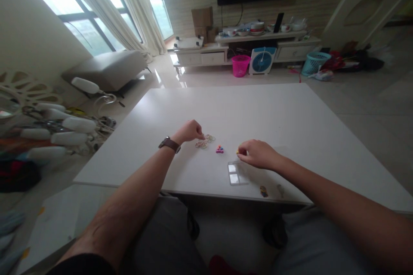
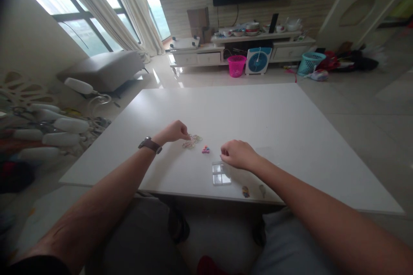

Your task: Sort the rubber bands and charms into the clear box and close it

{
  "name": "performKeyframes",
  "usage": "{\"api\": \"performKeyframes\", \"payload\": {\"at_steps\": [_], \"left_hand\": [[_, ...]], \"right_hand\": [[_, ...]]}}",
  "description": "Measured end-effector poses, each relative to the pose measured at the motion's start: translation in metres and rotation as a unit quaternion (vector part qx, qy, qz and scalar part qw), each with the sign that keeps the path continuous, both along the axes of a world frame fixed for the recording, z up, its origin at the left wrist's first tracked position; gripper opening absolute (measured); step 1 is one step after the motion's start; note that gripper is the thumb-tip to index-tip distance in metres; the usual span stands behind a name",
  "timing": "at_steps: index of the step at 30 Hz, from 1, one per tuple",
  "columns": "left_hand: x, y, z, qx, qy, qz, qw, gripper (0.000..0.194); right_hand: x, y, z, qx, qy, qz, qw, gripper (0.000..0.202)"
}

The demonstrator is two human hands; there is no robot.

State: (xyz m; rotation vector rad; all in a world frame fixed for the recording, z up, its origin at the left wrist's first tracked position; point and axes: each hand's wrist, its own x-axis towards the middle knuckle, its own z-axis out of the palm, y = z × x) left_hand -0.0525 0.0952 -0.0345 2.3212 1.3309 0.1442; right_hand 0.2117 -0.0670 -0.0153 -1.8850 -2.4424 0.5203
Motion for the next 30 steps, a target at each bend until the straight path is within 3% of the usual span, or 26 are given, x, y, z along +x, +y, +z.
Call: {"api": "performKeyframes", "payload": {"at_steps": [6, 10, 15, 18, 26, 30], "left_hand": [[0.003, -0.004, -0.006, 0.033, 0.012, -0.011, 0.999, 0.017], [0.006, -0.017, 0.0, 0.03, 0.002, -0.037, 0.999, 0.032], [0.017, -0.031, 0.001, -0.009, -0.03, -0.122, 0.992, 0.022], [0.025, -0.036, -0.004, -0.035, -0.056, -0.168, 0.984, 0.029], [0.042, -0.049, -0.019, -0.036, -0.037, -0.213, 0.976, 0.055], [0.048, -0.053, -0.023, 0.002, -0.009, -0.224, 0.974, 0.044]], "right_hand": [[0.023, 0.016, -0.006, 0.008, -0.009, -0.044, 0.999, 0.024], [0.032, 0.014, -0.008, -0.004, 0.002, -0.05, 0.999, 0.023], [0.038, 0.012, -0.015, -0.026, 0.031, -0.049, 0.998, 0.019], [0.041, 0.016, -0.023, -0.032, 0.06, -0.054, 0.996, 0.018], [0.032, 0.027, -0.029, -0.032, 0.074, -0.045, 0.996, 0.016], [0.026, 0.026, -0.026, -0.024, 0.072, -0.037, 0.996, 0.017]]}}
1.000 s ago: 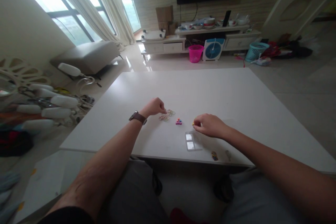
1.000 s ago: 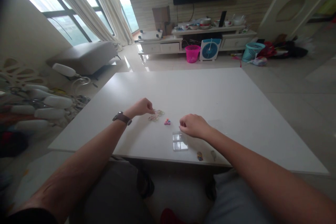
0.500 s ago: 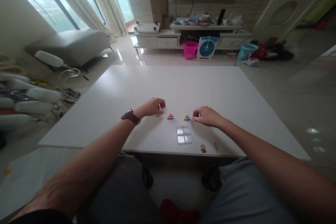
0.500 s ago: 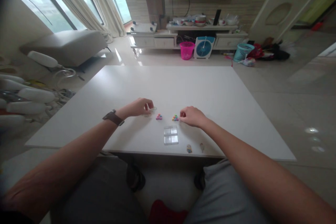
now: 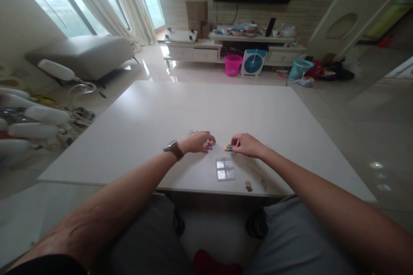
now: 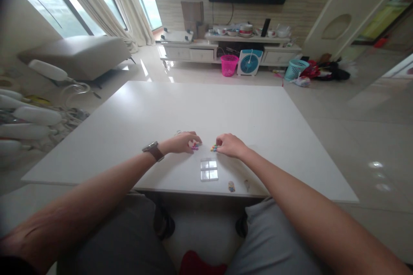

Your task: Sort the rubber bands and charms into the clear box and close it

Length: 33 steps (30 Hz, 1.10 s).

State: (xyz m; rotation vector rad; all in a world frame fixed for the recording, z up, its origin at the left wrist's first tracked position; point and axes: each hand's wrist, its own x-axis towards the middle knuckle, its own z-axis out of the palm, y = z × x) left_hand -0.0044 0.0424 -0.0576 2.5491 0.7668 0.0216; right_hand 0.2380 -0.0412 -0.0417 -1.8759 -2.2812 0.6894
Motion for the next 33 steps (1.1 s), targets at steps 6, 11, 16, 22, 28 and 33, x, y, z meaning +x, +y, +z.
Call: {"api": "performKeyframes", "payload": {"at_steps": [6, 11, 16, 22, 28, 33], "left_hand": [[0.002, -0.004, 0.0, -0.003, 0.009, 0.013, 1.0, 0.019], [0.001, -0.002, -0.001, -0.014, 0.006, 0.013, 1.0, 0.016], [0.003, 0.002, -0.002, -0.023, 0.0, 0.019, 1.0, 0.014], [0.005, 0.004, -0.007, -0.009, 0.004, 0.028, 1.0, 0.014], [0.001, 0.005, -0.006, -0.008, 0.003, 0.025, 1.0, 0.015], [-0.002, 0.007, -0.002, -0.009, -0.026, 0.034, 0.999, 0.015]], "right_hand": [[0.002, -0.007, -0.004, 0.016, 0.001, 0.012, 1.0, 0.015], [0.005, -0.009, -0.005, 0.009, 0.028, 0.008, 1.0, 0.014], [0.007, -0.007, -0.003, 0.001, 0.039, 0.002, 0.999, 0.015], [0.004, -0.005, -0.002, 0.005, 0.042, 0.006, 0.999, 0.016], [0.003, -0.01, -0.001, 0.004, 0.031, 0.012, 0.999, 0.015], [0.003, -0.013, -0.001, 0.003, 0.025, 0.014, 1.0, 0.015]]}}
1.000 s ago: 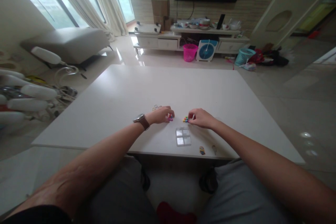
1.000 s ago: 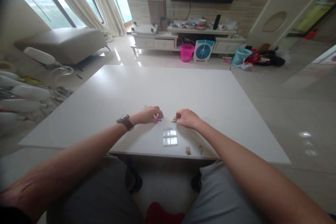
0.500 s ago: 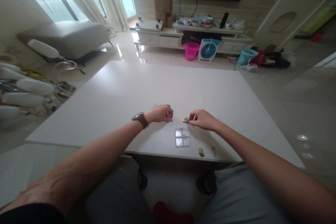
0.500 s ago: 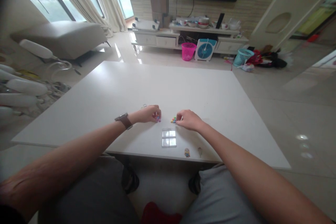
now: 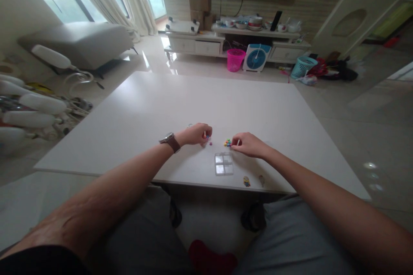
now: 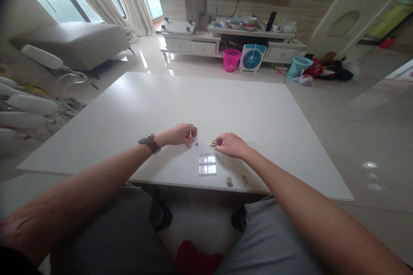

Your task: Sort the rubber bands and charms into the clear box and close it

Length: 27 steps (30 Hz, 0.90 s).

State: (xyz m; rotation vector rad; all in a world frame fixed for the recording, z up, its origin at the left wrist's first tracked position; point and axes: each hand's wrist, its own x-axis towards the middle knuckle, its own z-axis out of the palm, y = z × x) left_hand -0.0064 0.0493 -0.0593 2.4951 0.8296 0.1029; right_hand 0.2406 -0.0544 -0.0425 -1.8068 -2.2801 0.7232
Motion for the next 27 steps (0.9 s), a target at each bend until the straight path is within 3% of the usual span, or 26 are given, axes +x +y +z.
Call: {"api": "performKeyframes", "payload": {"at_steps": [13, 27], "left_hand": [[0.0024, 0.0032, 0.0044, -0.026, -0.002, -0.016, 1.0, 0.027], [-0.0026, 0.0033, 0.0024, -0.021, 0.024, -0.021, 0.999, 0.018]], "right_hand": [[-0.0021, 0.0049, 0.0078, -0.023, 0.008, 0.006, 1.0, 0.017], [-0.0045, -0.0017, 0.0092, -0.025, -0.002, 0.018, 1.0, 0.013]]}}
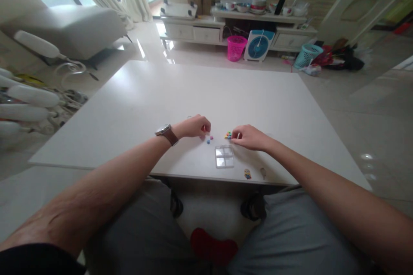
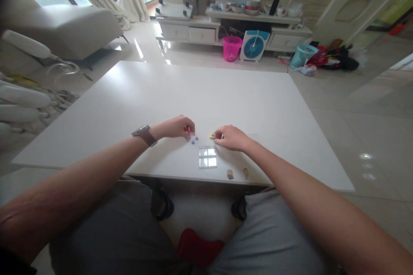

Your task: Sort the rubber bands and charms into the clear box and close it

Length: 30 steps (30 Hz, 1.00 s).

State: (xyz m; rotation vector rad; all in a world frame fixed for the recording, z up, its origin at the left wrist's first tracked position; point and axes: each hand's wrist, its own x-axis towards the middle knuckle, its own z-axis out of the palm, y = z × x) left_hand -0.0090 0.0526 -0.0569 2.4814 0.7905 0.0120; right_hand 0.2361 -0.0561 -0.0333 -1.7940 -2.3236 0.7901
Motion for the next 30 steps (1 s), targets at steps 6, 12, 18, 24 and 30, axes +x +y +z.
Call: {"api": "performKeyframes", "payload": {"at_steps": [6, 12, 18, 24, 30], "left_hand": [[-0.001, -0.0012, 0.0037, -0.001, 0.02, -0.016, 1.0, 0.027], [-0.0004, 0.0006, 0.0041, 0.012, 0.053, -0.035, 0.998, 0.034], [-0.0005, -0.0037, -0.0022, 0.018, 0.052, -0.019, 0.998, 0.02], [-0.0004, -0.0055, -0.003, 0.02, 0.043, -0.029, 0.998, 0.011], [0.0043, -0.0059, 0.0005, 0.009, 0.043, -0.019, 0.999, 0.008]], "right_hand": [[0.0018, 0.0021, 0.0002, -0.002, 0.006, 0.01, 1.0, 0.014], [0.0012, 0.0078, -0.0045, 0.01, -0.006, 0.018, 1.0, 0.015], [-0.0027, 0.0031, -0.0051, 0.006, -0.015, 0.017, 1.0, 0.013], [-0.0011, -0.001, -0.0035, -0.003, -0.007, 0.022, 1.0, 0.013], [0.0005, 0.0013, -0.0023, -0.002, -0.003, 0.022, 1.0, 0.014]]}}
